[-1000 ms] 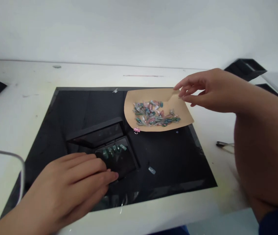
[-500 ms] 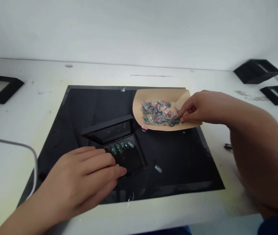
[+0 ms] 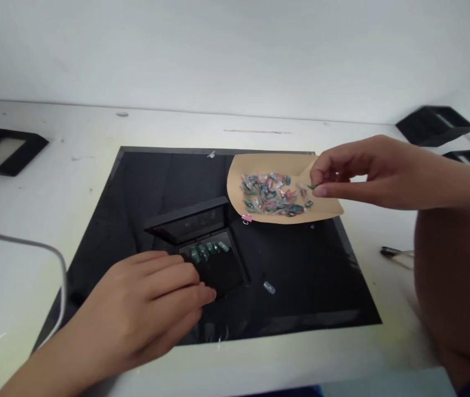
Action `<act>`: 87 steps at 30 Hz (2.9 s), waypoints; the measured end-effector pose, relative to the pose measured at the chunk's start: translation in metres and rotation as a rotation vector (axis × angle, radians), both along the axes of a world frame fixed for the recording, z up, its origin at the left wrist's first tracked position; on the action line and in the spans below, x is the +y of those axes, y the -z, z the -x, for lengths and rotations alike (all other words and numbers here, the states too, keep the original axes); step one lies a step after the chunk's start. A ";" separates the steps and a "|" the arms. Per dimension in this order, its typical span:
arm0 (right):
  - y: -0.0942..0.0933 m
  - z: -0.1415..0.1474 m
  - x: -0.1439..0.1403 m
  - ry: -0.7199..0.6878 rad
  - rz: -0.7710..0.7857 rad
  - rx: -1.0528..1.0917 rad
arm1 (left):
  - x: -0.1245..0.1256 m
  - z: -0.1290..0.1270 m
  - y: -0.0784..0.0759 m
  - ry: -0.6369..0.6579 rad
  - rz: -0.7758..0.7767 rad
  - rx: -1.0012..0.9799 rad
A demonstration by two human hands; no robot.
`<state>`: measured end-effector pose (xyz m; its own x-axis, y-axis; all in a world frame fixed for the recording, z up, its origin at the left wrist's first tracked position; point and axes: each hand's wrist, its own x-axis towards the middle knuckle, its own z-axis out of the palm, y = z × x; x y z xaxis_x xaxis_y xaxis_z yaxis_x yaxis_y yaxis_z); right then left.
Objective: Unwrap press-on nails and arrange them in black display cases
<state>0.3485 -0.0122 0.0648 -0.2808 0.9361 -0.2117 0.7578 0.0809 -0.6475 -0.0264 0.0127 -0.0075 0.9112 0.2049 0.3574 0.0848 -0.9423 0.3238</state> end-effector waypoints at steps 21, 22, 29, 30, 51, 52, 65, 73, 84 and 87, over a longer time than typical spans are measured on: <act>0.033 0.082 -0.026 -0.350 0.069 1.118 | 0.003 -0.001 -0.004 -0.081 -0.150 -0.138; 0.036 0.087 -0.029 -0.350 0.067 1.135 | 0.002 -0.002 -0.004 -0.084 -0.153 -0.173; 0.064 0.121 -0.050 -0.245 0.147 1.246 | -0.013 -0.012 -0.004 -0.097 -0.009 -0.499; 0.068 0.125 -0.052 -0.232 0.165 1.252 | -0.014 -0.014 -0.003 -0.095 0.020 -0.529; 0.083 0.147 -0.059 -0.205 0.317 1.309 | -0.028 -0.035 0.010 0.057 0.952 -0.552; 0.083 0.147 -0.059 -0.200 0.317 1.312 | -0.028 -0.035 0.008 0.051 0.961 -0.553; 0.077 0.141 -0.057 -0.101 0.293 1.226 | -0.028 -0.039 0.007 0.075 0.841 -0.682; 0.076 0.145 -0.063 -0.069 0.391 1.259 | -0.031 -0.037 0.007 0.002 0.826 -0.650; 0.068 0.149 -0.062 0.150 0.114 1.054 | -0.026 -0.034 0.000 -0.027 0.783 -0.682; 0.063 0.154 -0.065 0.216 -0.063 0.941 | -0.025 -0.030 -0.003 -0.067 0.647 -0.673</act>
<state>0.1945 -0.0772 0.0021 -0.1302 0.9894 0.0638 -0.0658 0.0556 -0.9963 0.0034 -0.0120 -0.0042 0.5334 0.5929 0.6033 -0.2636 -0.5612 0.7846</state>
